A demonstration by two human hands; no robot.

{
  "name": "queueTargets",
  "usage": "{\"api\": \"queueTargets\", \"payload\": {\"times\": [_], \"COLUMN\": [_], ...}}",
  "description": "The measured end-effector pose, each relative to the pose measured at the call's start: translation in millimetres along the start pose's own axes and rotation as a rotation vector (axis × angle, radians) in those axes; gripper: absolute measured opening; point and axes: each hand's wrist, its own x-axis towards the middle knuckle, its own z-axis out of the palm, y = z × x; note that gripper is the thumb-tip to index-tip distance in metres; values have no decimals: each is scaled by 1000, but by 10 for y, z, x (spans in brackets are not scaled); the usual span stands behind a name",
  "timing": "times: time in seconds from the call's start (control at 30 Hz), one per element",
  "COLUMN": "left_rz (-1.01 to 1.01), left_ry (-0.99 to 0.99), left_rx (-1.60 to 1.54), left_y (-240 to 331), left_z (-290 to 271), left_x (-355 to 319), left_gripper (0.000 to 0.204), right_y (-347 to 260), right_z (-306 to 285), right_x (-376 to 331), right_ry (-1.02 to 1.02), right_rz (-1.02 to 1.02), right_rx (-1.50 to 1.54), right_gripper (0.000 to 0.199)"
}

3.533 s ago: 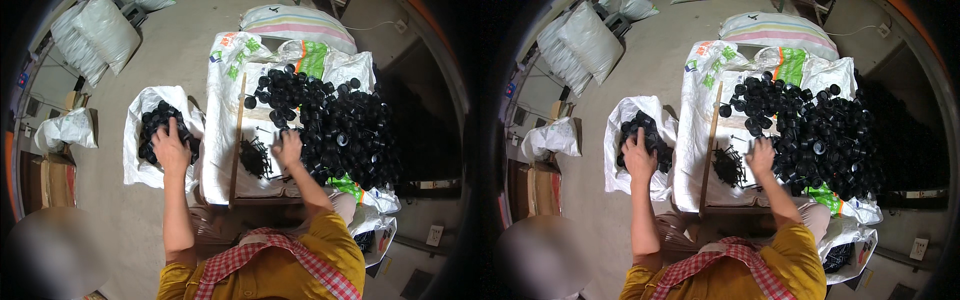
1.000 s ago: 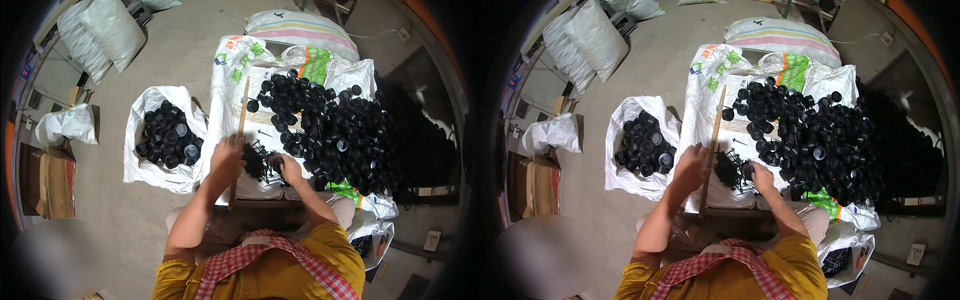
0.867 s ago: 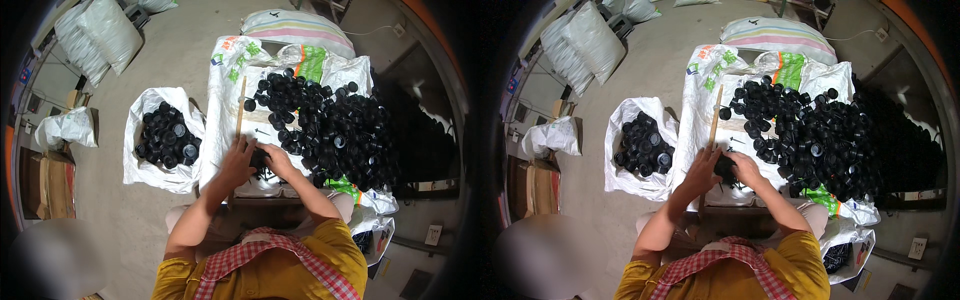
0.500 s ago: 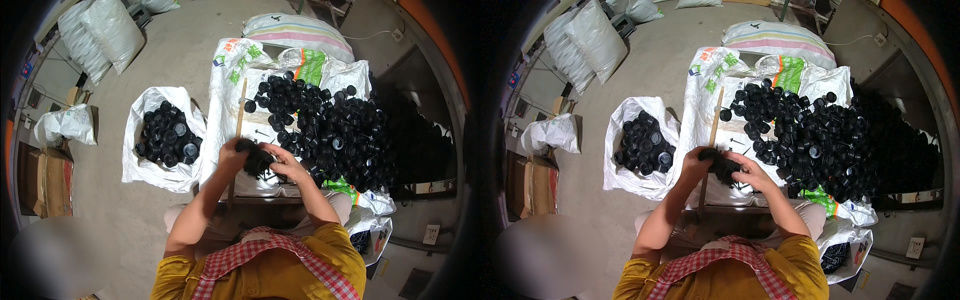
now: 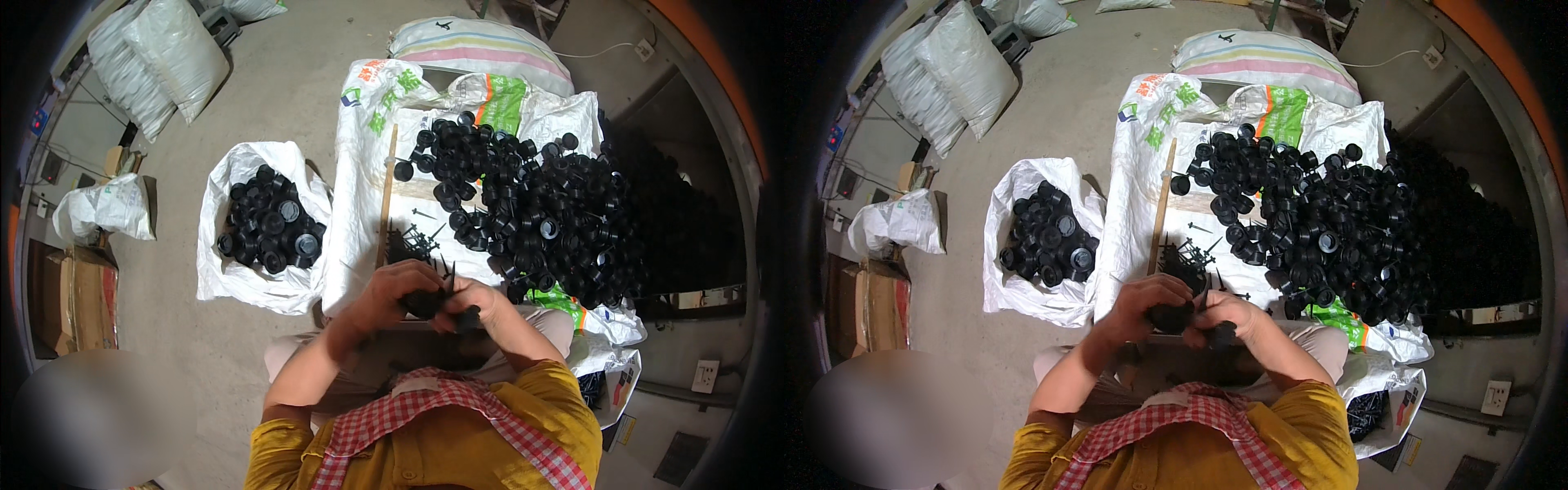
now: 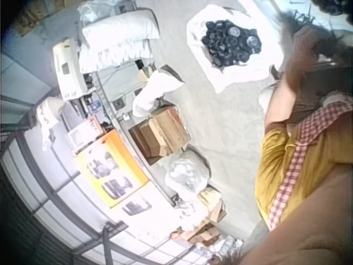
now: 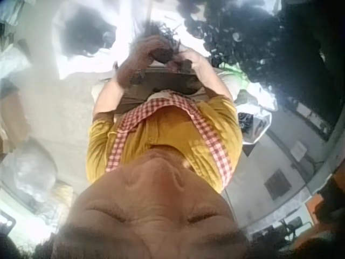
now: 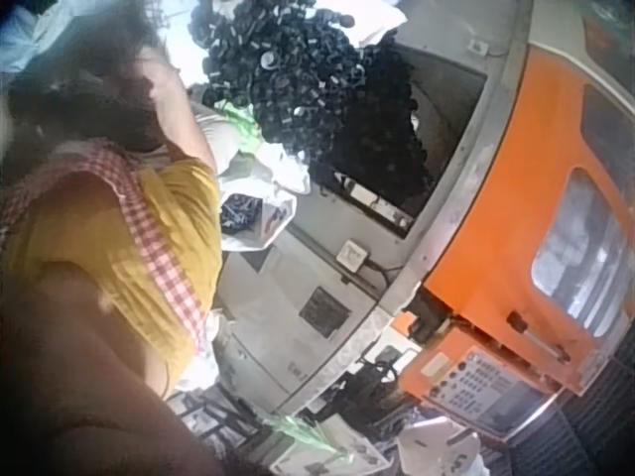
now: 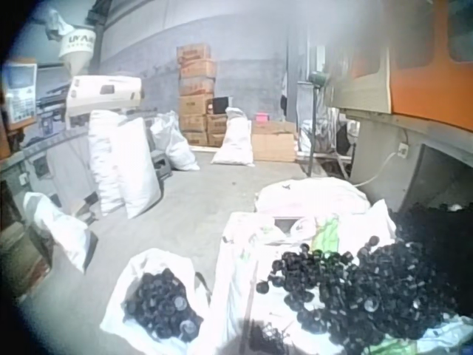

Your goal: The person sits on the floor and repeatedly picks up black plastic caps and pins, inserts the pins into the caps, and places the assembled units into a white sack. The person handles the parts one at a time and maintains a steady rhythm throughout the clip.

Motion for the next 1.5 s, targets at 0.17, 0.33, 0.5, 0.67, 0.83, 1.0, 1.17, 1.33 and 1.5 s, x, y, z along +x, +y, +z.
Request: {"api": "queueTargets", "payload": {"times": [0.17, 0.33, 0.5, 0.67, 0.83, 1.0, 1.17, 1.33, 1.5], "left_rz": [-376, -755, -595, -548, -773, -629, -664, -675, -916], "left_ry": [651, 394, 170, 275, 454, 300, 51, 71, 222], "left_rx": [-725, -387, 270, 1114, 1587, 1360, 1140, 660, 246], "left_y": [-6, -242, -235, -154, 41, -38, -106, -400, -372], "left_z": [-105, 240, -31, -300, -1040, -835, -558, -92, 216], "left_x": [43, -189, -59, -16, 37, 54, 78, -98, 37], "left_gripper": [28, 36, 35, 30, 62, 74, 65, 63, 57], "right_y": [244, 229, 356, 795, 823, 593, 714, 903, 810], "right_z": [-207, -163, -645, -1336, -1888, -2510, -2449, -1657, -320], "right_x": [337, 742, 970, 1006, 769, 455, 182, 381, 513], "right_ry": [45, 556, 1014, 1146, 1334, 1509, 1451, 1524, 967], "right_rz": [-582, -744, -665, 75, 200, 608, 586, -427, -696], "right_rx": [69, -160, -823, -1327, -1735, -1448, -1452, -1052, -1203], "right_gripper": [36, 28, 20, 56, 89, 67, 49, 32, 16]}}
